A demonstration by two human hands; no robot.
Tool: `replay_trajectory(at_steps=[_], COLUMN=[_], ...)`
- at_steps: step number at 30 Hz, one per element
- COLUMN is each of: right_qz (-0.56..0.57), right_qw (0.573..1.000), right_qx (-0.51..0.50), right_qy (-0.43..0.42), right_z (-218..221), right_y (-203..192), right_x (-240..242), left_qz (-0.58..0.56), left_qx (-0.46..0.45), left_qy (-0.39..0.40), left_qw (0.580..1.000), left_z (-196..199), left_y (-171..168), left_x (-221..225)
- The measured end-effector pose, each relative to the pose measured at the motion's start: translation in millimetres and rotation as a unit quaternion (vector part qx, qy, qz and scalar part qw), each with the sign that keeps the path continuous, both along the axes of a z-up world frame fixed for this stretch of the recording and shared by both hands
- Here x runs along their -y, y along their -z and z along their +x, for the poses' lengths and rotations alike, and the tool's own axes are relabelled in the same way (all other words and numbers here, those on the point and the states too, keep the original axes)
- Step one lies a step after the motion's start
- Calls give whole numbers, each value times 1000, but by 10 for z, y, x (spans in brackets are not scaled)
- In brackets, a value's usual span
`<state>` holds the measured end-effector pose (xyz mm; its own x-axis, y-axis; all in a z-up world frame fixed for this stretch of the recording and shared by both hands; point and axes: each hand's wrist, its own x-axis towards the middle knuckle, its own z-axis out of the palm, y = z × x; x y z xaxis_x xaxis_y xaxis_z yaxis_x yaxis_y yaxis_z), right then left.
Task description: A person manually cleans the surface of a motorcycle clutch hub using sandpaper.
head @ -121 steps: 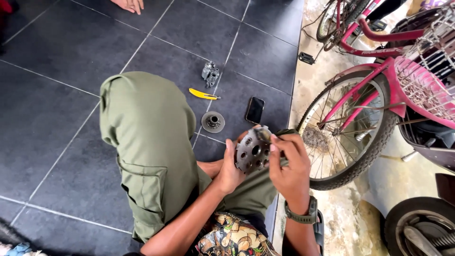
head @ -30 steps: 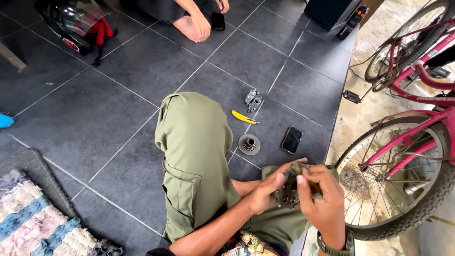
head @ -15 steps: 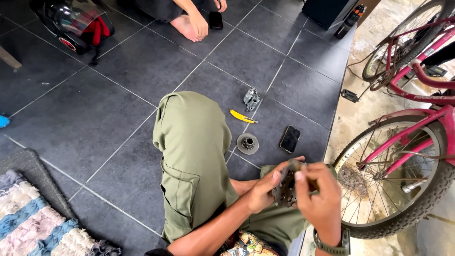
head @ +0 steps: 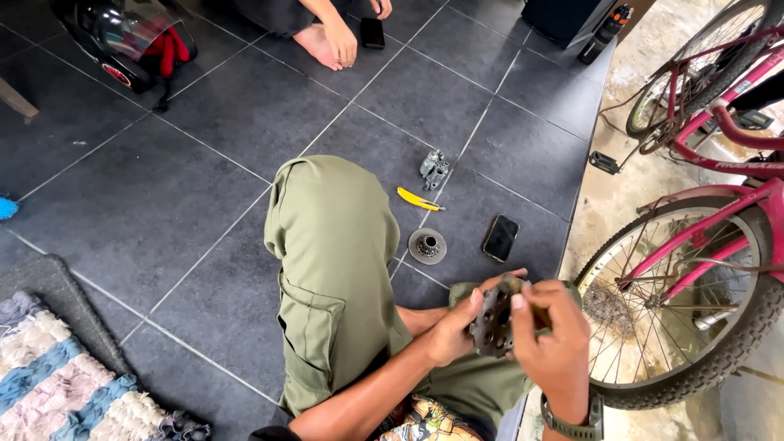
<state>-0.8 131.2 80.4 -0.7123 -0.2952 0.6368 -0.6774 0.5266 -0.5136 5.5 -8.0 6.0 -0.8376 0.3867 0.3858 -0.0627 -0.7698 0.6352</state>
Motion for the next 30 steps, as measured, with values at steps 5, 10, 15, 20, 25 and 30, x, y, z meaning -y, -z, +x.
replay_trajectory(at_steps=[5,10,15,20,25,30], right_qz=[-2,-16,-41,-47,-55,-76], right_qw=[1000,999,998,999,998,996], right_qx=[24,24,28,8,-24,38], right_qy=[4,46,41,-13,22,35], right_z=[116,108,30,41,19,148], right_y=[-125,-166,-200,-218,-220,-258], right_x=[61,104,131,53,-64,-232], left_qz=[-13,12,46,44,9,22], left_qx=[-28,26,82,39,16,108], left_qy=[-22,21,36,-28,-96,16], left_qw=[999,999,995,998,995,994], left_z=[-9,11,-24,-3,70,119], left_y=[51,104,210,134,113,70], left_x=[-17,-5,-34,-155,-318,-195])
